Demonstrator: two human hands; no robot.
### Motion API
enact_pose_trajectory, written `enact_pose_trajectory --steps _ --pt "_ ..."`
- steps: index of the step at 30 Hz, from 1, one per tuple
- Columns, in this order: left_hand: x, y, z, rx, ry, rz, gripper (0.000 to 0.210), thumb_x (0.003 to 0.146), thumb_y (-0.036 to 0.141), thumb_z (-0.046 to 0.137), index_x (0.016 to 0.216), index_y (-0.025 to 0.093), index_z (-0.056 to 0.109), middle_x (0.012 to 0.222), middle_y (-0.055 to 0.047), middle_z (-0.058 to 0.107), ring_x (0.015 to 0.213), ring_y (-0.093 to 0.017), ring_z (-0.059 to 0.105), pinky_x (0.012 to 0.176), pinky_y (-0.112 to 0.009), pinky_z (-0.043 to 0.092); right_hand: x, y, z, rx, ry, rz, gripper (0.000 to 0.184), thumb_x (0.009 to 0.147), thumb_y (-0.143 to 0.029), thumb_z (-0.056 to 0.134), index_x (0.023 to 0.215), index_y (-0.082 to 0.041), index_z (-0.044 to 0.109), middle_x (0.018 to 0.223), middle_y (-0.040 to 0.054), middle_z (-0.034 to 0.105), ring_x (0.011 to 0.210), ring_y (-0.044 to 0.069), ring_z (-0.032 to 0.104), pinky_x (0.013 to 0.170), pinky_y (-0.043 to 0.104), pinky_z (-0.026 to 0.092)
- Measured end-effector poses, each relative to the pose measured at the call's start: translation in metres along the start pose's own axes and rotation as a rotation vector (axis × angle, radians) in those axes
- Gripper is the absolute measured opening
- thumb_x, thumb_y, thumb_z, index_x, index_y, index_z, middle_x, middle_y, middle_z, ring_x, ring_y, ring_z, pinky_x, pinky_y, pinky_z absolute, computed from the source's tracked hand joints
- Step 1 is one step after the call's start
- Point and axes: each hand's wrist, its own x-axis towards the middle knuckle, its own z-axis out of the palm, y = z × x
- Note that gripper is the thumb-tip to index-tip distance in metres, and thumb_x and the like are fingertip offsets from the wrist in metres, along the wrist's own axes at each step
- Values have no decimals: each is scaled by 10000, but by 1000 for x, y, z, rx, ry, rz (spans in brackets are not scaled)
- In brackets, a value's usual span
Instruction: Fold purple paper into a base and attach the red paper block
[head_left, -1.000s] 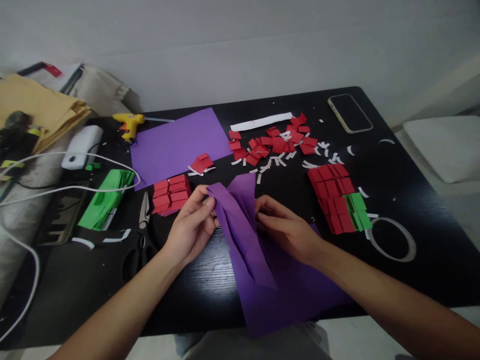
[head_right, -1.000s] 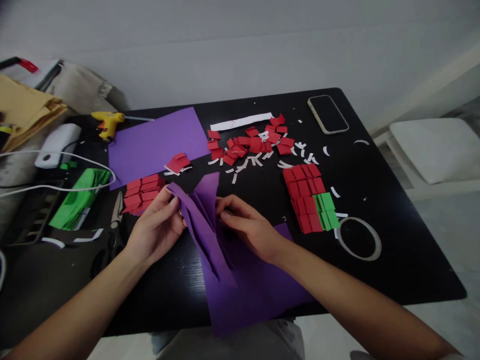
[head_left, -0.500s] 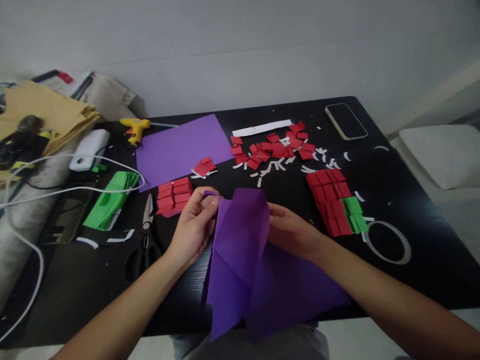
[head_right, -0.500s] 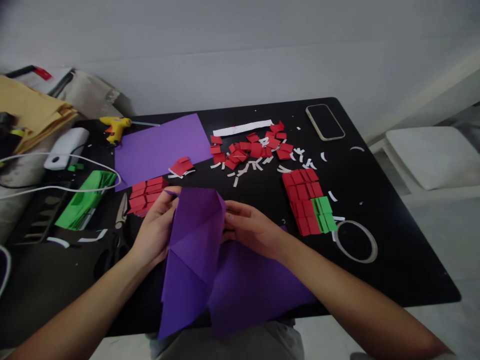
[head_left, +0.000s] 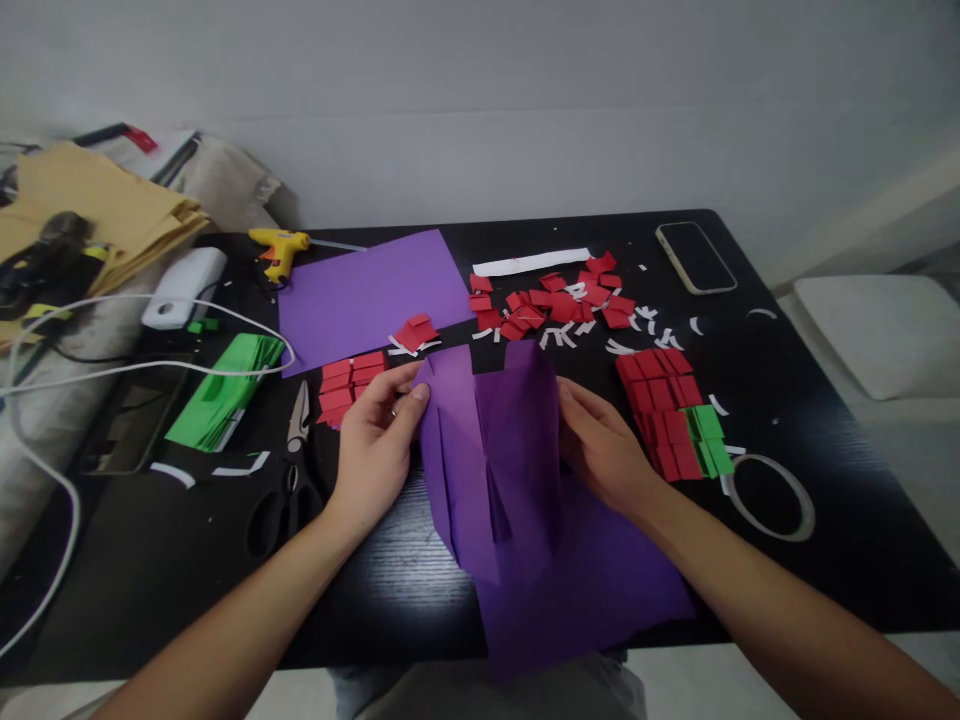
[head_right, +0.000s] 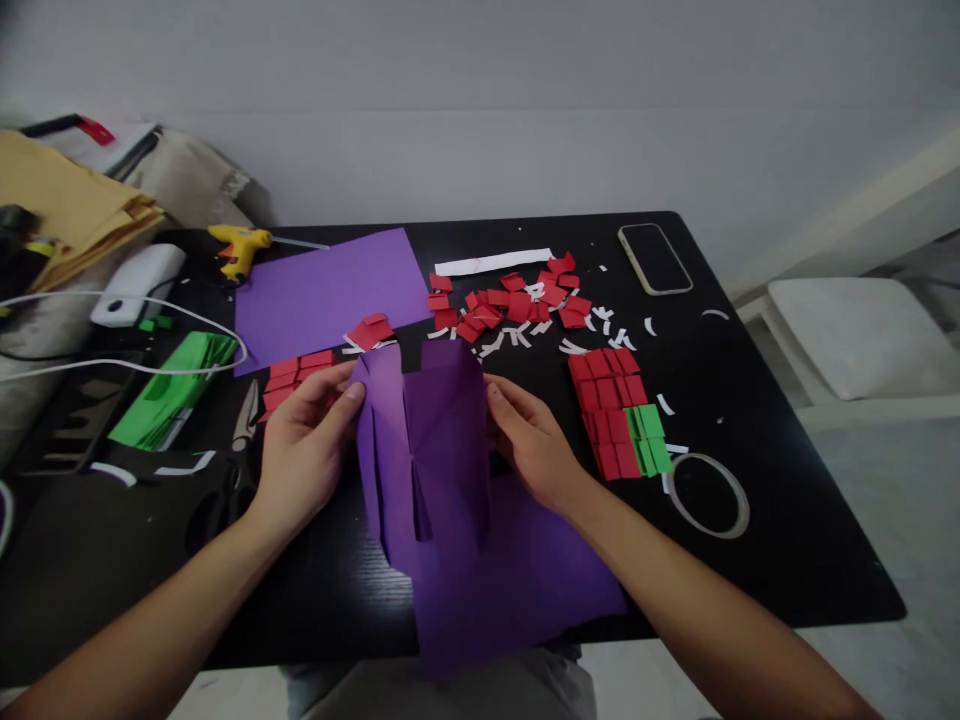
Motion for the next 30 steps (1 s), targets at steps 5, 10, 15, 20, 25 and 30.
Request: enact_pose_trajectory --steps 5,10,15,20,25,30 --pt "2 2 -1 -10 -35 -56 233 871 396 824 1039 239 790 840 12 645 659 -89 536 588 -201 421 2 0 -4 -67 73 -44 225 816 -442 881 950 -282 795 861 -23 734 708 120 631 642 236 516" --pt "8 10 -2 70 -49 -16 244 834 385 845 1002 215 799 755 18 620 616 -92 499 554 -203 414 6 -1 -7 -110 161 -32 225 772 -418 903 862 -252 781 796 -24 714 660 115 611 578 220 492" --pt "12 13 -2 189 -27 58 232 808 347 853 983 200 814 694 30 593 608 -88 483 578 -203 433 6 -4 -6 -163 188 -50 245 739 -416 913 816 -231 773 758 -23 689 644 104 589 560 209 473" --pt "13 12 -4 150 -78 -29 285 805 378 859 1024 202 811 728 18 651 592 -89 534 560 -207 463 6 -4 -5 -161 182 -40 238 740 -412 909 819 -234 773 758 -26 673 654 104 582 553 202 468" --pt "15 11 -5 47 -154 -125 321 788 396 884 1034 205 805 754 14 678 582 -83 565 519 -186 467 6 -7 -4 -85 147 26 259 727 -402 909 894 -245 787 856 -12 708 726 127 627 598 227 532" --pt "15 14 -3 -63 -212 -214 304 778 362 901 1015 201 798 733 26 664 569 -61 556 507 -150 453 6 -6 -4 -39 63 92 331 728 -317 884 1042 -273 788 924 -4 736 777 152 658 630 253 542"
